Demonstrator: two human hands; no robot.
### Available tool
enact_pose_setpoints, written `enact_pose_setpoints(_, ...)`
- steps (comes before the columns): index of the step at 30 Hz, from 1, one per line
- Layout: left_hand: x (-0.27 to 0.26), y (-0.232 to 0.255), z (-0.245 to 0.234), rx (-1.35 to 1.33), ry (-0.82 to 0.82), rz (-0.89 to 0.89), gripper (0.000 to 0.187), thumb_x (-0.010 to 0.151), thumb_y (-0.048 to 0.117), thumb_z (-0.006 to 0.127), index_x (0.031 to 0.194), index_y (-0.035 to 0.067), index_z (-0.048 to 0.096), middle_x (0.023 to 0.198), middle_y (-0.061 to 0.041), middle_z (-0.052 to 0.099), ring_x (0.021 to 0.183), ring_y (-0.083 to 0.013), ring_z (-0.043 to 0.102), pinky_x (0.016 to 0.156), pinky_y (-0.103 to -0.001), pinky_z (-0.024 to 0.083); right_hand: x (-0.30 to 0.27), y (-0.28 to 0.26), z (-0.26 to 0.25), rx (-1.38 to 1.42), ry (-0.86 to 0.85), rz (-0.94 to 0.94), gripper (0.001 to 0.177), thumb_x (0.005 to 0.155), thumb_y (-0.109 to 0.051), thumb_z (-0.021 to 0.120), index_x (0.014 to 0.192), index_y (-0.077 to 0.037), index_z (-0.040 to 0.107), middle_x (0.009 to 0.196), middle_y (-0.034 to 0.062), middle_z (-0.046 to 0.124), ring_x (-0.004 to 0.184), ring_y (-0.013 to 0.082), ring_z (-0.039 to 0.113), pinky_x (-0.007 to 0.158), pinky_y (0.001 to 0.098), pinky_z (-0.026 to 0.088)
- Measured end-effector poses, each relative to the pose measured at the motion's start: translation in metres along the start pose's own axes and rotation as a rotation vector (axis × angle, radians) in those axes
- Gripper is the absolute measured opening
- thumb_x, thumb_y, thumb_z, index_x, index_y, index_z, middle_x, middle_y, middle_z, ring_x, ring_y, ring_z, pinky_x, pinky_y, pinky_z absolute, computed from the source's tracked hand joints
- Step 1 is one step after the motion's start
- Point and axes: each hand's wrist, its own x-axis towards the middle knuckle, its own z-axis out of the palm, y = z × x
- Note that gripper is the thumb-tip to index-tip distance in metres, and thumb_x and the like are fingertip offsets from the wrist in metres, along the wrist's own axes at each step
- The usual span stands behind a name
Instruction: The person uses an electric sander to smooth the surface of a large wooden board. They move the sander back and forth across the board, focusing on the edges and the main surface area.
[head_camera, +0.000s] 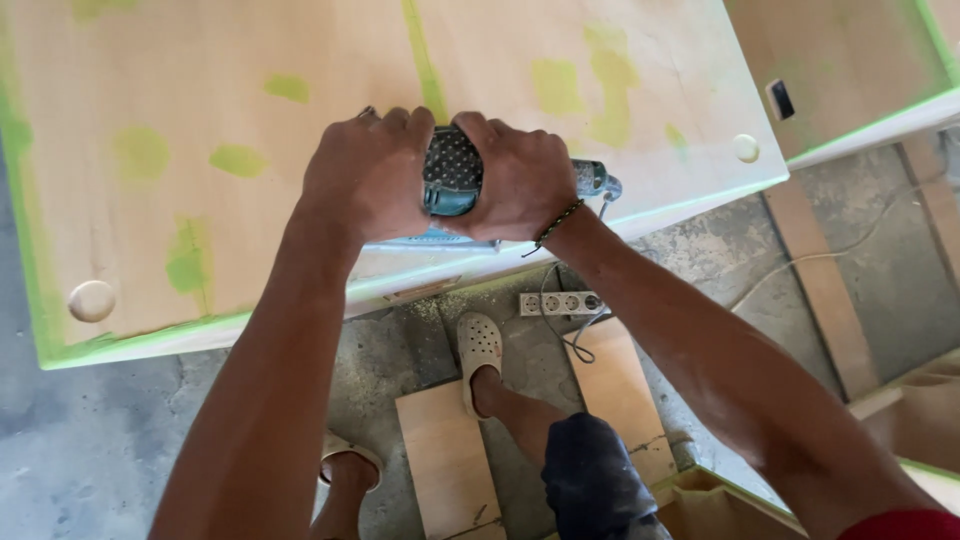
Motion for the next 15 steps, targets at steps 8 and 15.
enact_pose_setpoints(8,-0.010,-0.007,0.032,0.044,0.075,-0.072,0.070,0.059,0.031,0.077,0.121,0.004,0.061,0.093,-0.015,0.067,0.088,-0.0449,0.073,0.069,-0.058,0.061,0.008,0.002,0.025,-0.089,-0.016,-0.065,0.090,0.059,-0.071,0.081,0.127,-0.020,0.049,0.090,0.0068,0.069,0.074,0.0431,0.075,0.065,0.0584,0.059)
enact_pose_setpoints(15,0.011,0.007,0.033,-0.086,0.078,-0.028,0.069,0.060,0.024,0.077,0.125,0.005,0.062,0.098,-0.016,0.069,0.091,-0.0434,0.074,0.079,-0.056,0.061,-0.006,0.011,-0.002,-0.155,-0.057,-0.007,0.083,0.068,-0.072,0.076,0.125,-0.017,0.050,0.092,0.0087,0.070,0.079,0.0412,0.076,0.070,0.0548,0.060)
